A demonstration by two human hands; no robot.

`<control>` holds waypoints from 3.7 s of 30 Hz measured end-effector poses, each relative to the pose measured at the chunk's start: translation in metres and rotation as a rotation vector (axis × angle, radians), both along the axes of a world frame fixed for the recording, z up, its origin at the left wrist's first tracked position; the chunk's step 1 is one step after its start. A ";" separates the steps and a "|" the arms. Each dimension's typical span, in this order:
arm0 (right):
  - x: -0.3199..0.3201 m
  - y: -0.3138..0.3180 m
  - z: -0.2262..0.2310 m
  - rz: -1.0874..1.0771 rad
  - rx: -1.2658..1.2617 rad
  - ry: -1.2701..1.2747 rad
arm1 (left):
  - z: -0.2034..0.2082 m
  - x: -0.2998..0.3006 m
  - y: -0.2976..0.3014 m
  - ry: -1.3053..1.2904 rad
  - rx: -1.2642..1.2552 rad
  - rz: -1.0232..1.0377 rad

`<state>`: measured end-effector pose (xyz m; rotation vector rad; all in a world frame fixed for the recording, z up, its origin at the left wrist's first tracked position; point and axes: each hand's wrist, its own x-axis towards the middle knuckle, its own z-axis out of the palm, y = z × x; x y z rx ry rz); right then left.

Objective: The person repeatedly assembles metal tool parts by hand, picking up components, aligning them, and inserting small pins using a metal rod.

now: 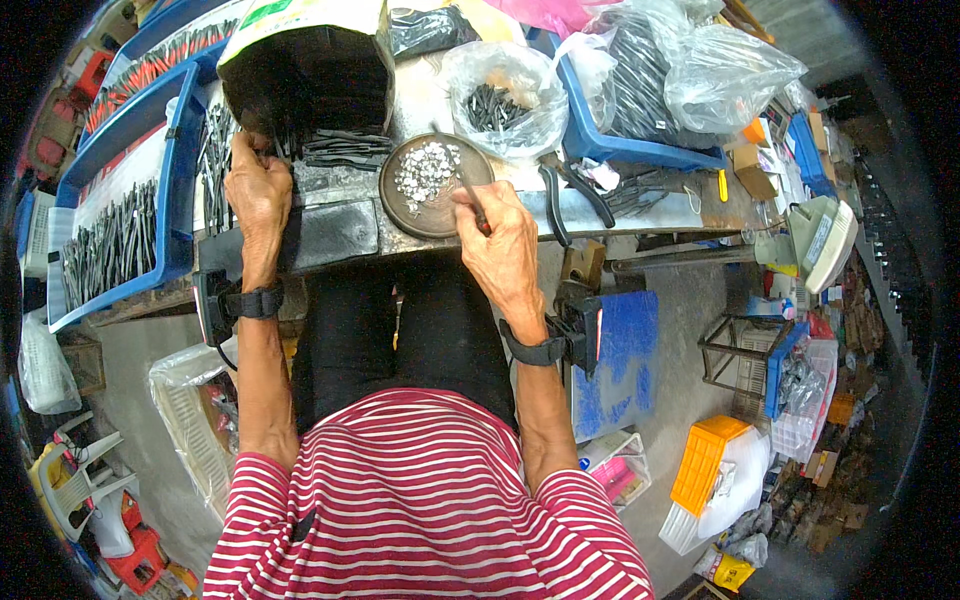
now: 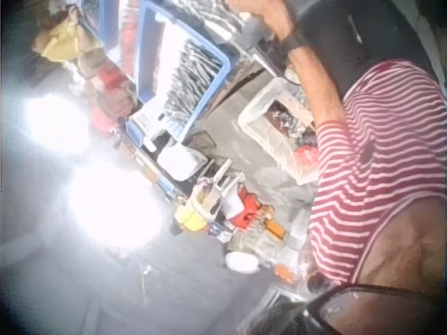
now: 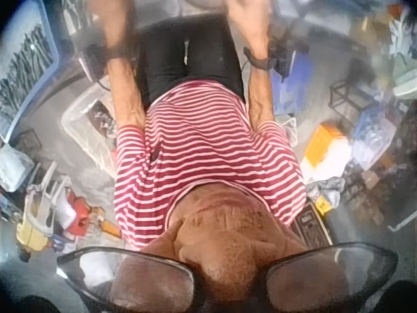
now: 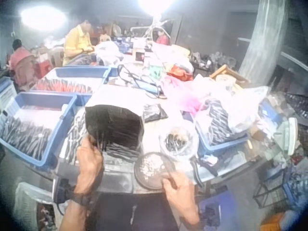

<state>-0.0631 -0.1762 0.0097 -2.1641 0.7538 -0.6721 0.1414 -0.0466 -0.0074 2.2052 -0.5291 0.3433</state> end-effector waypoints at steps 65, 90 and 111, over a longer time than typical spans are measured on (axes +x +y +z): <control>0.001 0.020 -0.013 0.197 -0.481 -0.074 | 0.015 -0.105 0.031 0.957 -0.565 -0.733; -0.020 0.058 -0.005 0.140 0.114 -0.280 | 0.005 -0.128 0.019 1.073 -0.694 -0.664; -0.032 0.054 -0.001 0.113 0.246 -0.102 | 0.005 -0.133 0.020 1.121 -0.563 -0.690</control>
